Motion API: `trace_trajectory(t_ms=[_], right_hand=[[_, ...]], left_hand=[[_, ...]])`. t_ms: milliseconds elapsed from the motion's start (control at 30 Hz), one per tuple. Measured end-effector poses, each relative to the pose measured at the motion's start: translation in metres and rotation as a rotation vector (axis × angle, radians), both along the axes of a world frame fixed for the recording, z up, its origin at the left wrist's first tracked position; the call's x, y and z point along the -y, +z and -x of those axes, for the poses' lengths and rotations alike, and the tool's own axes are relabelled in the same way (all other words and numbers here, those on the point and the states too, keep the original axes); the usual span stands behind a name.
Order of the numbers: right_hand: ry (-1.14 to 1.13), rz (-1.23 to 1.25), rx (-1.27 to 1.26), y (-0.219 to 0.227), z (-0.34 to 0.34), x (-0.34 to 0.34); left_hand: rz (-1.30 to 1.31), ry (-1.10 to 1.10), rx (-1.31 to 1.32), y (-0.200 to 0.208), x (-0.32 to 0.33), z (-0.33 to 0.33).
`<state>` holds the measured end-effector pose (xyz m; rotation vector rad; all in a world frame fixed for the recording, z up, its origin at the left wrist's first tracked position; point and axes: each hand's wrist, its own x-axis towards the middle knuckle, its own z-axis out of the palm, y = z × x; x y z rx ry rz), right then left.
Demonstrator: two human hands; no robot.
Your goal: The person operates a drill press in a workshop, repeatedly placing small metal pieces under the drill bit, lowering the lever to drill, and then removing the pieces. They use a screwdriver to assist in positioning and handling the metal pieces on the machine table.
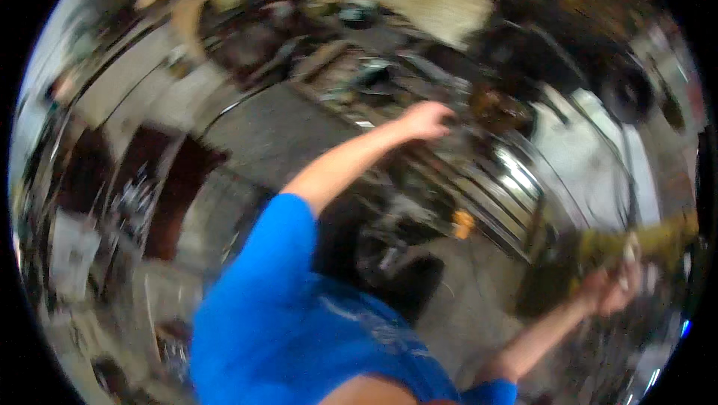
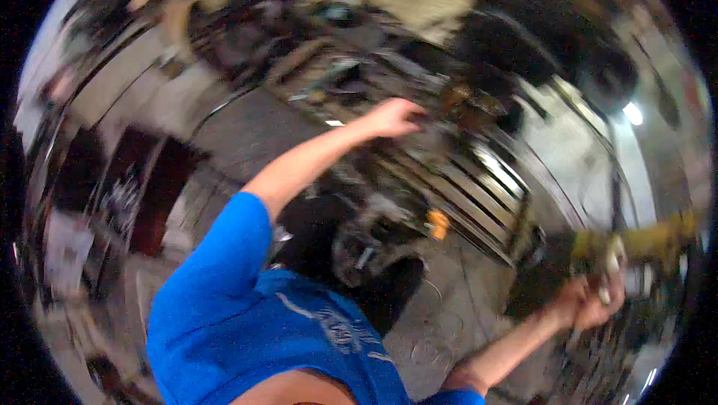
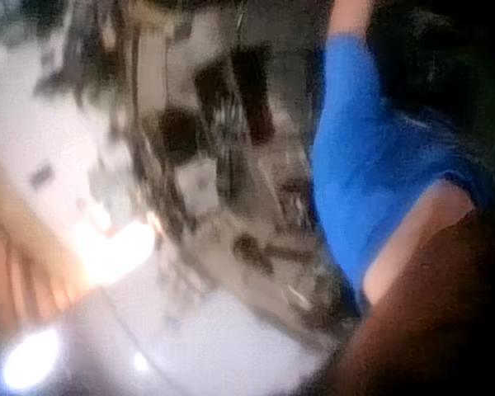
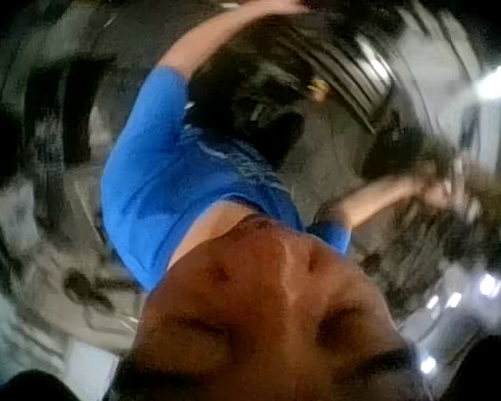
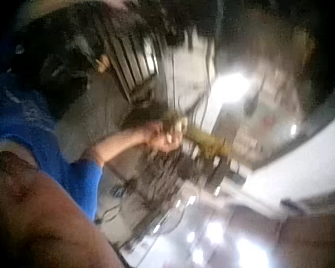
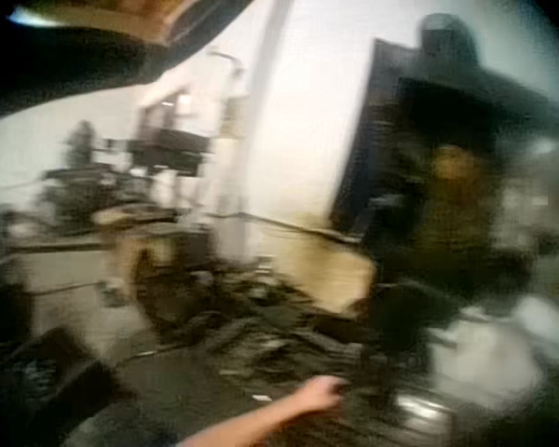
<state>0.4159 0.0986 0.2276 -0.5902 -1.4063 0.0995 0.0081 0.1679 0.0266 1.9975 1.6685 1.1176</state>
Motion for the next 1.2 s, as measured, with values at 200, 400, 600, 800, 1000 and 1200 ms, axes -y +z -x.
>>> trace_trajectory(t_ms=[200,400,600,800,1000,1200], right_hand=[[-0.286,-0.356,0.388,-0.029,-0.093,-0.057],[0.154,-0.309,0.016,-0.035,-0.06,-0.068],[0.442,-0.323,0.011,-0.014,0.012,-0.01],[0.196,-0.406,0.05,-0.027,0.021,-0.004],[-0.105,-0.474,0.195,-0.035,0.013,-0.008],[-0.473,-0.41,0.489,-0.053,-0.052,-0.034]], left_hand=[[0.214,0.055,0.191,0.042,0.161,0.089],[0.266,0.664,0.24,0.046,0.364,0.207],[0.35,1.442,0.145,0.011,0.551,0.31],[0.664,1.636,0.079,-0.015,0.597,0.325],[0.756,1.725,-0.141,-0.046,0.573,0.346],[0.808,1.703,-0.347,-0.067,0.54,0.365]])
